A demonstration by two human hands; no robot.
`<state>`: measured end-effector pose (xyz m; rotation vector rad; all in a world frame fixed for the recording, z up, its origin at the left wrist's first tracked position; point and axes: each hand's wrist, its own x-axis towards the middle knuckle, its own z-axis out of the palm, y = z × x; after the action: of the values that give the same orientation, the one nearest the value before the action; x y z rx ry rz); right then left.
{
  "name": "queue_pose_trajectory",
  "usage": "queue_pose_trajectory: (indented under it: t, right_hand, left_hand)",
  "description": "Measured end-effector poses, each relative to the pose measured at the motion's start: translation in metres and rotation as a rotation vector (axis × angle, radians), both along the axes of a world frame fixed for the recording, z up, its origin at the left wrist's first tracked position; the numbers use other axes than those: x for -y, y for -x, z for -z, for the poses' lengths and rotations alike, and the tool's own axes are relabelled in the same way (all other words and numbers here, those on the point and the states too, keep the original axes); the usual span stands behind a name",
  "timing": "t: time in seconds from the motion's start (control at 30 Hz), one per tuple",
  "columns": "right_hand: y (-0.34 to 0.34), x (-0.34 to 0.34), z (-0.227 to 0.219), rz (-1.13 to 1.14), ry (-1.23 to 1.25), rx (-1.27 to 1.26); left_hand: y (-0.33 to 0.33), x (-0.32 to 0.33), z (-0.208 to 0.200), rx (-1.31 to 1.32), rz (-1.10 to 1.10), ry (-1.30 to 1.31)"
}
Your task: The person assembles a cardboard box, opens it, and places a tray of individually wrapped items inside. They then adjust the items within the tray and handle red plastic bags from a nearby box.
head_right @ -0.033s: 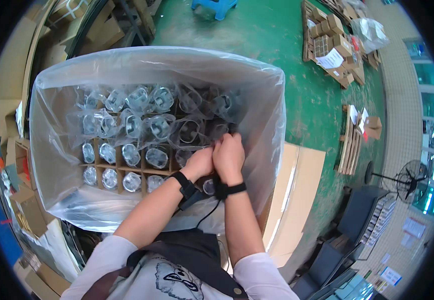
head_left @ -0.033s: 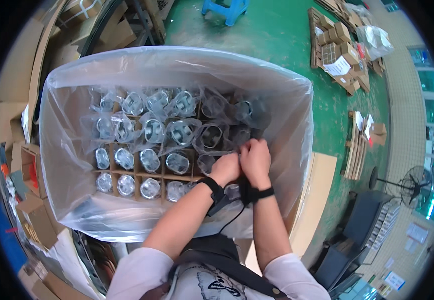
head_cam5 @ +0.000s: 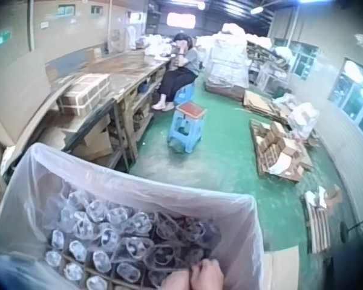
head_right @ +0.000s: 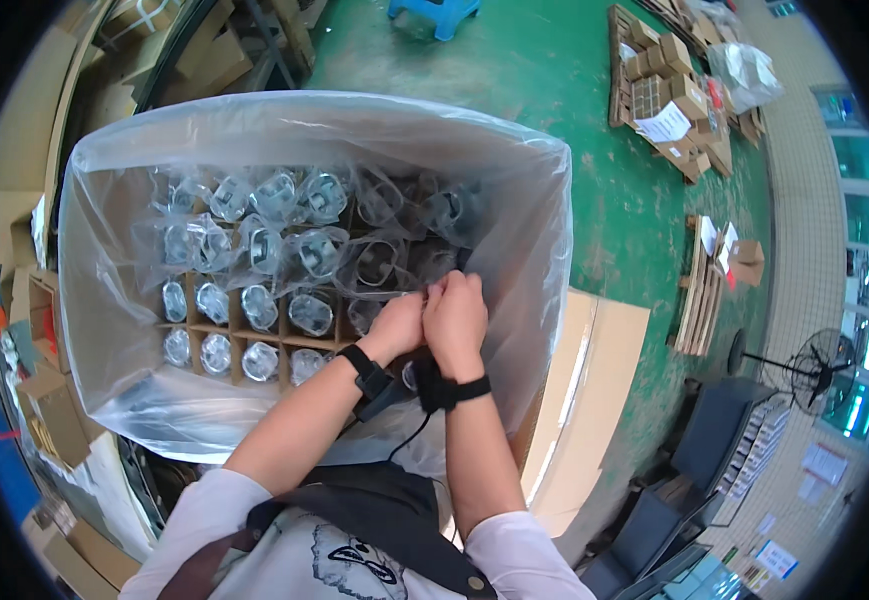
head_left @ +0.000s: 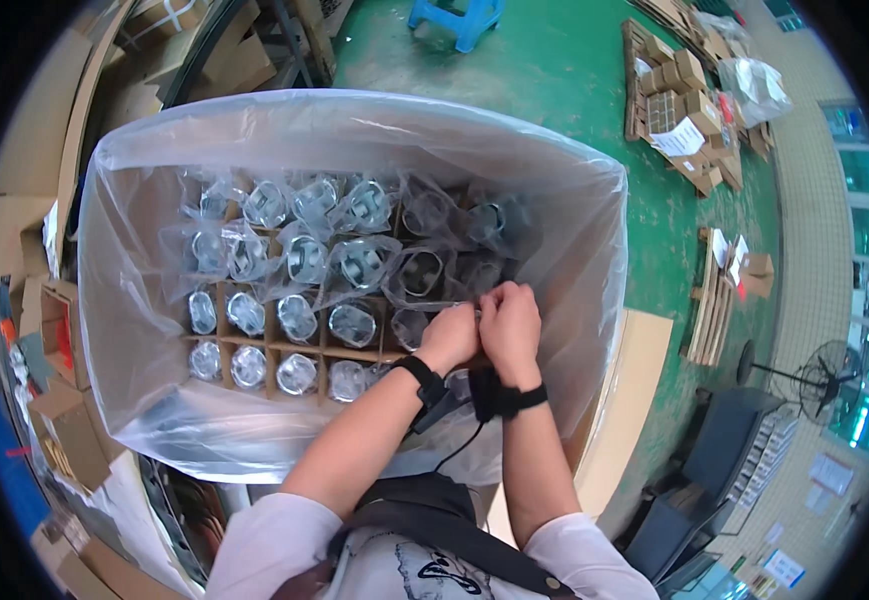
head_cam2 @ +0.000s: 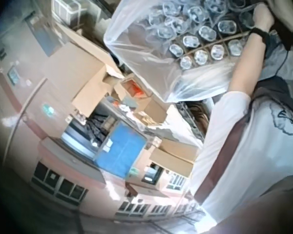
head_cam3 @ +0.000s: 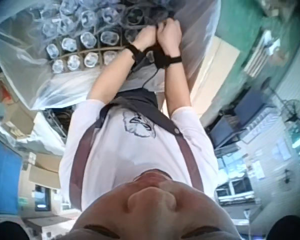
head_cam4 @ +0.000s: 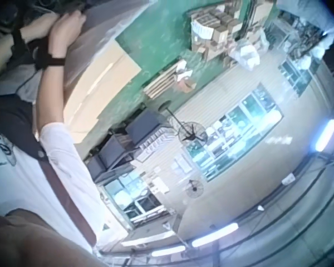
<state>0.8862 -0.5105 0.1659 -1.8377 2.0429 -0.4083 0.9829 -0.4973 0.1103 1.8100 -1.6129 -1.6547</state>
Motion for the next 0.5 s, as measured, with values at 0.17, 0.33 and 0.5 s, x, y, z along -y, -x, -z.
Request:
queue_pose_trajectory:
  t: [0.17, 0.33, 0.5]
  right_hand:
    - [0.024, -0.005, -0.003, 0.022, -0.154, 0.224]
    - [0.044, 0.013, -0.013, 0.013, -0.119, 0.425]
    - [0.029, 0.037, 0.074, -0.101, -0.066, 0.042]
  left_hand:
    - [0.017, 0.001, -0.019, -0.689, -0.841, -0.556]
    - [0.017, 0.0, 0.001, -0.523, -0.946, -0.366]
    - [0.024, 0.002, 0.007, -0.412, -0.953, -0.285]
